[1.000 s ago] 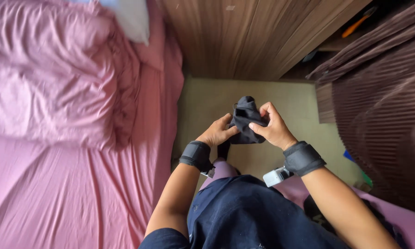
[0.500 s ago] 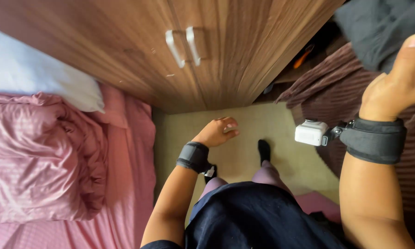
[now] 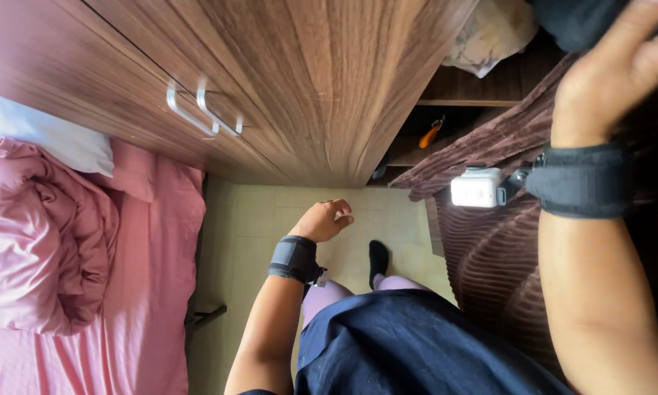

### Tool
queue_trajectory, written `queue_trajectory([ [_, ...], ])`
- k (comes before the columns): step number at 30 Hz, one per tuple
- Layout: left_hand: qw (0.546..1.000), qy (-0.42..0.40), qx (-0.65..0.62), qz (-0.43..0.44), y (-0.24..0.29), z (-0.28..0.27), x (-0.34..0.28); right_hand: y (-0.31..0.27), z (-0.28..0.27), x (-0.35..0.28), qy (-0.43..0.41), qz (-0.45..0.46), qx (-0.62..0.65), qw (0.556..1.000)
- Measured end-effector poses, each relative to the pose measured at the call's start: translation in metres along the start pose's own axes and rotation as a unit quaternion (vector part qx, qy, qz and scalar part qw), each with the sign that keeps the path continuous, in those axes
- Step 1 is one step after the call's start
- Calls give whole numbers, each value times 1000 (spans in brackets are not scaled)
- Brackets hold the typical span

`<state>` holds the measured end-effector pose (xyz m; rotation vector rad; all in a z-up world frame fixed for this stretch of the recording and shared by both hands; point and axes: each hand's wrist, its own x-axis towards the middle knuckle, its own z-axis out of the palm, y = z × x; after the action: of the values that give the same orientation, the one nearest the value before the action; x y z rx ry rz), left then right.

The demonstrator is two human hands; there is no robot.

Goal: The person places a black backpack into a wooden wardrobe, then folds a white bra and a black garment on a pink bed before putting them away. They move a pink chair to a corner and use a colorful duster to clean a vase of artificial sunflowers and the bed surface.

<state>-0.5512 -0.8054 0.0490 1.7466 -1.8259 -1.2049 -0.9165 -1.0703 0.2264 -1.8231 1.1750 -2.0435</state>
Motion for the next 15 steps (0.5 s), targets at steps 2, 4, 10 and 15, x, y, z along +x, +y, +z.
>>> queue_trajectory([
  [2, 1000, 8, -3, -4, 5, 5, 1, -31, 8, 3, -52, -52, -49, 996],
  [4, 1000, 19, -2, -8, 8, 6, 2, -40, 12, -2, -102, -104, -94, 985],
  [10, 999, 25, 29, 32, 56, -4, 5, -56, 6, -18, -249, 97, -49, 962],
  [15, 990, 67, 20, 123, 114, -19, 22, -94, 8, -18, -203, 22, -149, 968],
])
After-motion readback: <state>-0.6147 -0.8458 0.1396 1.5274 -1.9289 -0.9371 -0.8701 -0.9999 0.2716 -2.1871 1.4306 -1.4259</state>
